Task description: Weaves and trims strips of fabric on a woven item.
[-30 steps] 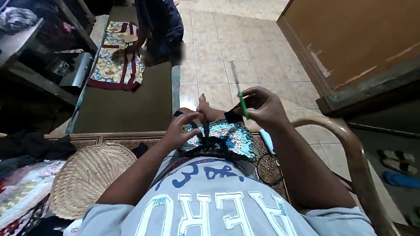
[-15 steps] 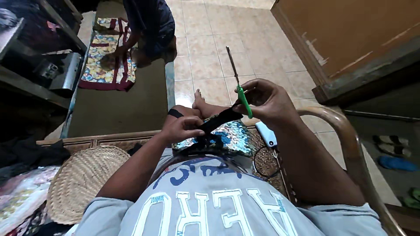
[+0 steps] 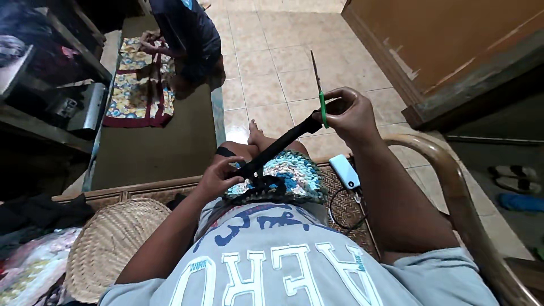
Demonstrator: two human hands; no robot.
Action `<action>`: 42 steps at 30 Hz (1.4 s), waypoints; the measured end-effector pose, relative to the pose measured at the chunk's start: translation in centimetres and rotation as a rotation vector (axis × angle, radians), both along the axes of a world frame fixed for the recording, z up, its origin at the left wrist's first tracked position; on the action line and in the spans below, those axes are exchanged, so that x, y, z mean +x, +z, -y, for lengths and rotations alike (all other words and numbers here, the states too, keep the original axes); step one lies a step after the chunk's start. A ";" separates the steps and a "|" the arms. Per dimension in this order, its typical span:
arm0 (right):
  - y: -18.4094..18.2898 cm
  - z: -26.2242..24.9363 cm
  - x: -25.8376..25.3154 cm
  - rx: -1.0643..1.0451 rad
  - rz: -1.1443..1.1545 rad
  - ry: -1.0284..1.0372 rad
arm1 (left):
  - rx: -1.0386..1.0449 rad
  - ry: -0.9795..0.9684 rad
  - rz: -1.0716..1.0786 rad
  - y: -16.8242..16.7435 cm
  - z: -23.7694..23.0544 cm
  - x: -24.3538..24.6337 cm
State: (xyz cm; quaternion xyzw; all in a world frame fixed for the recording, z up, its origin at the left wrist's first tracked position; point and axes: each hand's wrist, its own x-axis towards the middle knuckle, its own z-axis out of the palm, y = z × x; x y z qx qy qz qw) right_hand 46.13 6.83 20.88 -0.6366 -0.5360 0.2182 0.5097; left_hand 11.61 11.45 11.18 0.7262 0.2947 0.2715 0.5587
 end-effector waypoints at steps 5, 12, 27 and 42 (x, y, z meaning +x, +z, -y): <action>-1.0 0.1 -0.1 0.025 -0.075 0.008 | -0.146 0.102 -0.142 0.5 0.2 -0.7; -2.2 -2.2 -2.2 -0.034 0.006 0.069 | -0.155 -0.277 -0.017 3.1 2.8 0.7; -5.8 6.0 -13.1 -0.198 -0.568 0.238 | -0.239 0.321 0.304 2.7 5.2 3.8; -6.8 6.0 -13.2 -0.079 -0.532 0.198 | -0.297 0.241 0.252 2.3 5.3 3.1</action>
